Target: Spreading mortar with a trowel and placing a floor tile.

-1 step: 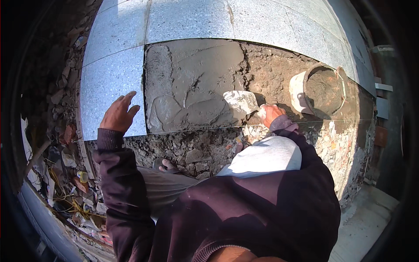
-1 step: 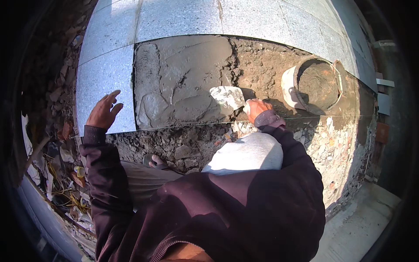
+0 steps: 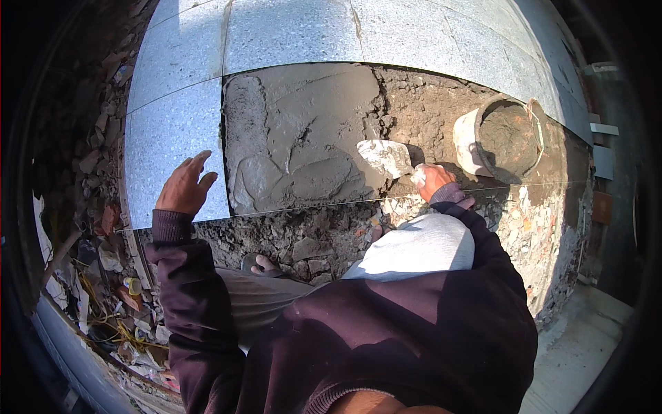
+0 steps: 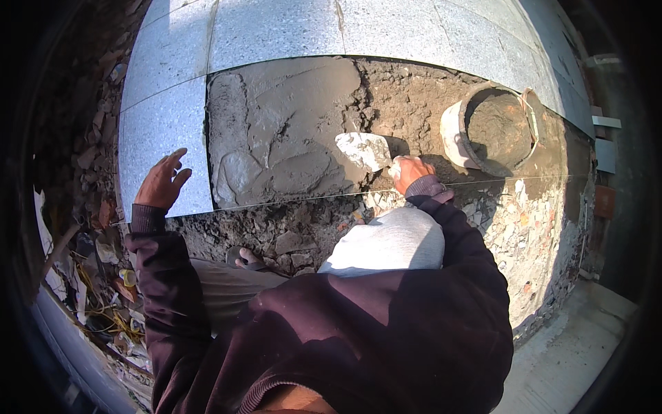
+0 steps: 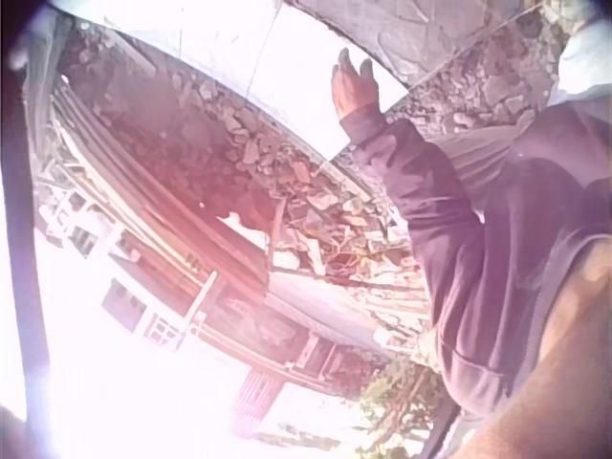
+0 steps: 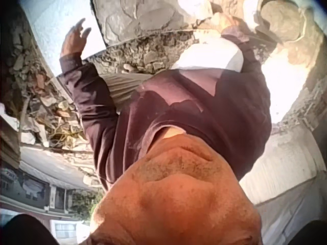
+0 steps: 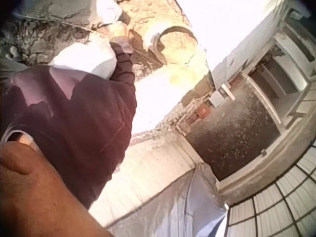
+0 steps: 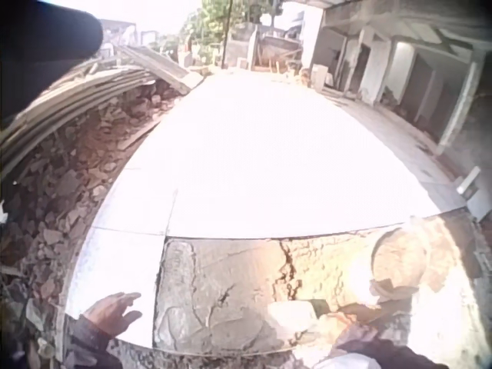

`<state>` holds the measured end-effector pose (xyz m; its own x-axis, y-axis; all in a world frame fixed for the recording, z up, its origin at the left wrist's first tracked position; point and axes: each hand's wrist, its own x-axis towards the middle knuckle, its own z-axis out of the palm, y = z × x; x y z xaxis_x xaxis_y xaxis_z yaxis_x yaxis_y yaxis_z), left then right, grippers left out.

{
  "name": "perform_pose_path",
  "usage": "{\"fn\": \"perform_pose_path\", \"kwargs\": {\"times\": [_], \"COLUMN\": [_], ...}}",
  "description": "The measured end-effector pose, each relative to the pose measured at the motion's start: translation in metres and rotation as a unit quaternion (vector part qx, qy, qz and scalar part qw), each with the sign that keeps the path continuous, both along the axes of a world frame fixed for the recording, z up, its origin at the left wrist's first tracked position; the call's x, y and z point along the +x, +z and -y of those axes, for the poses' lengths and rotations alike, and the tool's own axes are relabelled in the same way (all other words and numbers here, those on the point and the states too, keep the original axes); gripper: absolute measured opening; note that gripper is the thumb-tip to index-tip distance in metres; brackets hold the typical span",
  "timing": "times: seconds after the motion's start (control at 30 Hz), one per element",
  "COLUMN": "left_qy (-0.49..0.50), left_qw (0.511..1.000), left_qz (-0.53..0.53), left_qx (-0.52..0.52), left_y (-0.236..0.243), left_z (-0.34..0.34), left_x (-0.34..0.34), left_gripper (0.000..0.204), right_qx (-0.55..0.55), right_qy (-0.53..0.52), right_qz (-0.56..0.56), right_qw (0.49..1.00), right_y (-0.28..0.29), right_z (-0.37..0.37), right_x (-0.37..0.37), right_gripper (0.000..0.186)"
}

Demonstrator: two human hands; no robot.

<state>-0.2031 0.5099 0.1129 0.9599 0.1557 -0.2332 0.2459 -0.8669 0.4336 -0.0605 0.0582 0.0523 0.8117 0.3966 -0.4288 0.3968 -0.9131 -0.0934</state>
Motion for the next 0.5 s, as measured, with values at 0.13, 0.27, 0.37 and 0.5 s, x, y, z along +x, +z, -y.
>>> {"fn": "perform_pose_path", "kwargs": {"times": [0.13, 0.27, 0.37, 0.5], "left_qy": [0.011, -0.018, 0.014, 0.013], "left_qw": [0.999, 0.998, 0.999, 0.997], "left_qz": [-0.038, -0.028, -0.028, -0.018], "left_qx": [0.013, 0.054, 0.028, 0.078], "left_y": [-0.004, 0.001, 0.007, 0.009], "left_z": [-0.004, -0.011, -0.009, -0.002], "left_x": [0.004, 0.007, 0.002, -0.006], "left_gripper": [0.035, 0.018, 0.017, 0.021], "right_qx": [0.047, -0.072, -0.268, -0.369], "right_qy": [-0.178, -0.175, -0.115, 0.092], "right_qz": [0.113, 0.281, 0.320, 0.263], "right_qw": [0.976, 0.941, 0.901, 0.887], "right_y": [0.059, 0.108, 0.094, 0.038], "right_z": [0.064, 0.156, 0.208, 0.243], "right_x": [0.004, 0.048, 0.111, 0.157], "right_gripper": [0.032, 0.018, 0.018, 0.007]}}
